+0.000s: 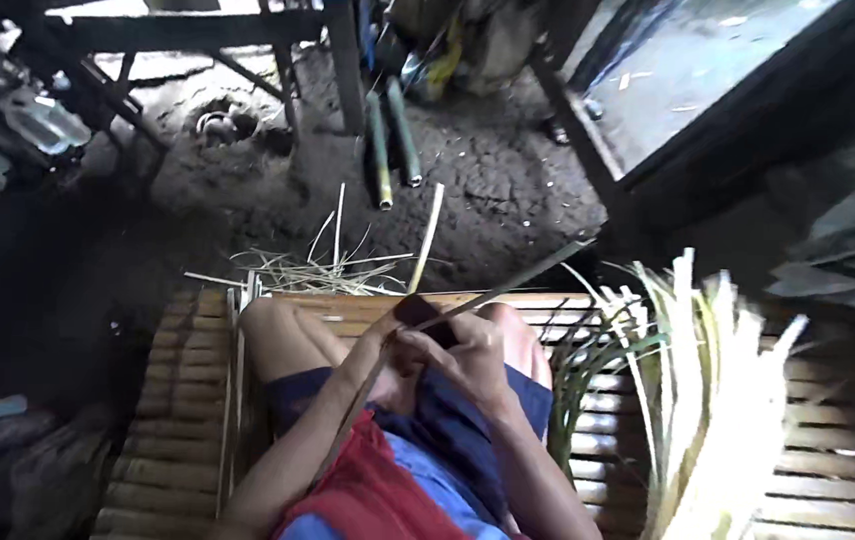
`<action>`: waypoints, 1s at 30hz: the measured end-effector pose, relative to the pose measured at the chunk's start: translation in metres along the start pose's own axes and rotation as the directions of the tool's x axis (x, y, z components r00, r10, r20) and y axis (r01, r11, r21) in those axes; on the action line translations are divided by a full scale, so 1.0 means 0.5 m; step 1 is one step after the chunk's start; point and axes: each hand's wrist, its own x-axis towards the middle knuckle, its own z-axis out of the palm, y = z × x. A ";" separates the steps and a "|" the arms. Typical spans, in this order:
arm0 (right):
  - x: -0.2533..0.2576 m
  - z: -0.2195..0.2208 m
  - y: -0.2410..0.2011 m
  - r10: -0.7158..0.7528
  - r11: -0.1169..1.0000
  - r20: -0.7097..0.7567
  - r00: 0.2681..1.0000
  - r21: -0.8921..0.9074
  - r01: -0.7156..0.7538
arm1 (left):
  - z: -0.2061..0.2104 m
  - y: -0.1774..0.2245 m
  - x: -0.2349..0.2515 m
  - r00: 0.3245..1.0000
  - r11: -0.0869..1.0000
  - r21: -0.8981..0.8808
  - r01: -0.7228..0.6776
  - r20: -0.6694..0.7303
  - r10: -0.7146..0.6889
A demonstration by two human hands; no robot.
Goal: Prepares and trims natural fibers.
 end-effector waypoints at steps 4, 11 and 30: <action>-0.063 0.031 -0.027 -0.005 0.995 0.186 0.982 0.101 -0.014 | -0.007 -0.004 0.026 0.827 0.977 -0.159 -0.143 -0.561 0.030; -0.015 0.000 -0.002 -0.024 1.000 0.047 0.999 0.020 0.023 | -0.008 -0.007 -0.012 1.000 0.999 0.037 -0.016 0.000 0.016; -0.077 0.017 -0.046 -0.153 0.985 0.208 0.966 0.106 0.133 | -0.039 -0.017 -0.028 0.986 0.985 0.042 -0.169 0.014 0.169</action>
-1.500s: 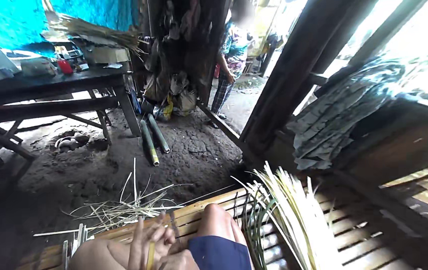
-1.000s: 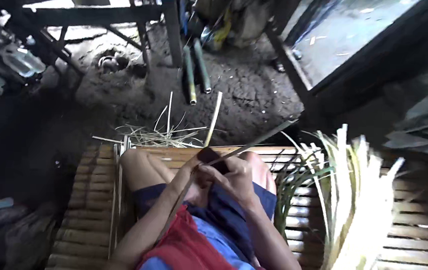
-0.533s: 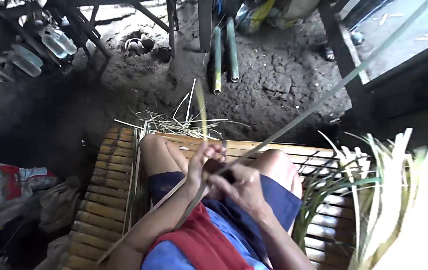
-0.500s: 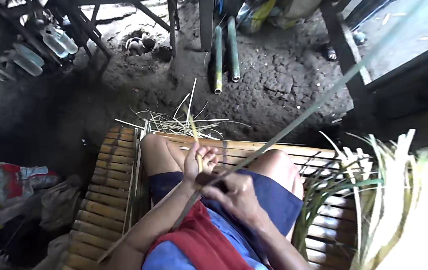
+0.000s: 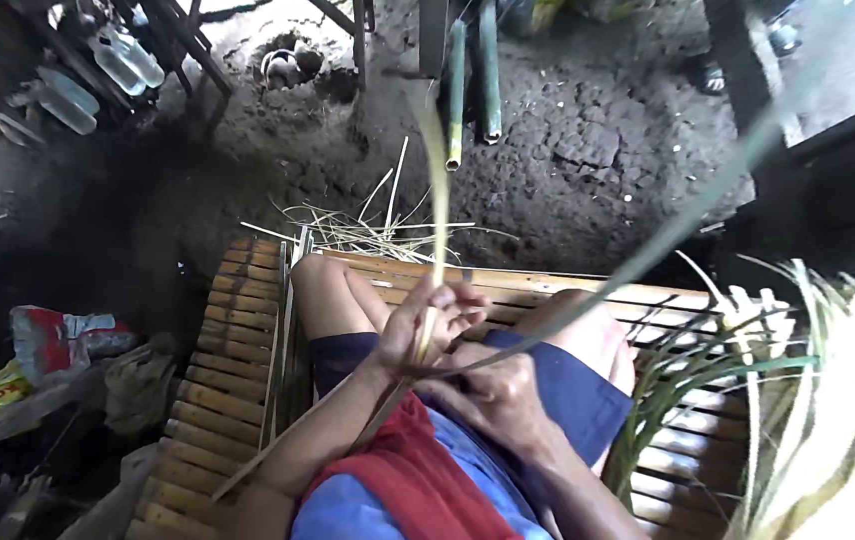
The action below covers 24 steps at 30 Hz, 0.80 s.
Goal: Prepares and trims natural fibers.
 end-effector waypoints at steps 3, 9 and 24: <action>0.046 -0.045 0.006 -0.028 0.996 -0.095 0.995 -0.083 0.020 | 0.029 0.023 -0.026 0.985 0.993 0.100 0.067 0.155 -0.082; 0.007 -0.017 -0.015 0.055 0.994 0.137 0.989 0.083 -0.067 | 0.045 -0.002 -0.090 0.957 0.983 -0.180 -0.021 -0.288 -0.032; -0.046 -0.032 -0.033 0.301 0.953 0.182 0.936 -0.013 -0.304 | -0.165 0.170 -0.106 0.895 0.711 0.639 0.293 -0.445 0.031</action>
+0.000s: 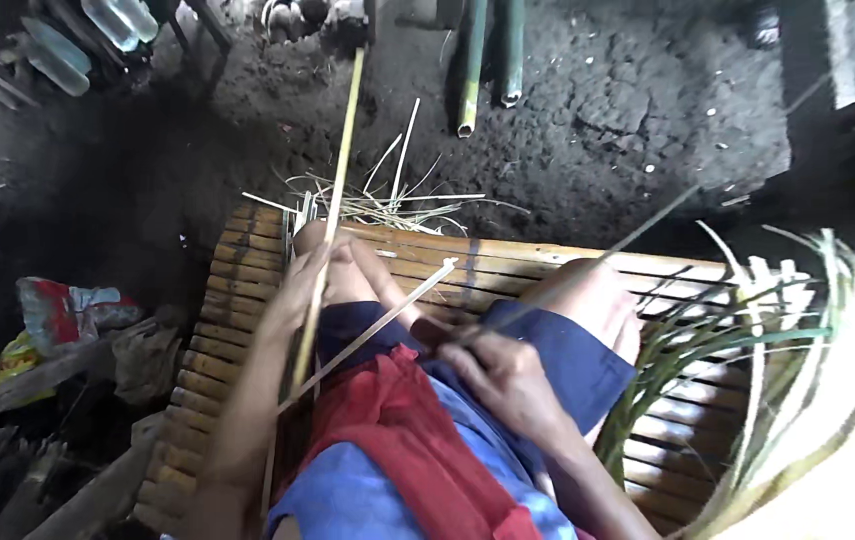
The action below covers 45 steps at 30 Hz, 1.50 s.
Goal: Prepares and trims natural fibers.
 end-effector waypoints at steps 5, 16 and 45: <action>0.077 -0.082 0.061 0.205 0.943 -0.043 0.978 0.275 -0.185 | -0.156 -0.122 -0.145 0.875 0.844 0.521 0.127 0.342 -0.343; 0.063 -0.056 0.046 -0.296 0.693 0.533 0.793 0.691 -0.206 | 0.123 0.046 0.032 0.643 0.904 -0.363 -0.224 0.642 0.417; 0.108 -0.004 0.062 0.111 0.957 -0.216 0.970 0.286 -0.046 | 0.182 0.092 -0.031 0.552 0.186 0.707 -0.682 0.332 0.764</action>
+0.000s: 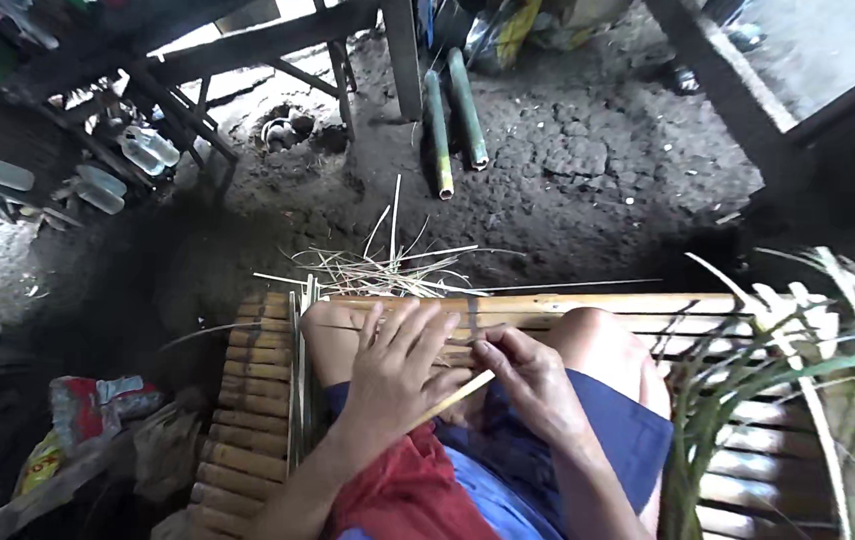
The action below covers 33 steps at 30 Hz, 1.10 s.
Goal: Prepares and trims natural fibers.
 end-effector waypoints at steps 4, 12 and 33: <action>0.014 0.002 -0.024 -0.144 0.964 -0.086 0.986 -0.238 0.120 | 0.015 -0.017 0.036 0.983 0.998 0.008 0.065 0.169 -0.066; 0.041 0.011 -0.010 -0.349 0.825 -0.083 0.933 -0.501 0.264 | 0.018 0.005 0.035 0.819 0.842 -0.168 0.513 0.389 -0.421; -0.017 0.076 0.002 -0.077 0.986 -0.094 0.993 -0.157 0.061 | 0.041 -0.036 -0.026 0.841 0.622 -0.566 0.541 0.355 -0.409</action>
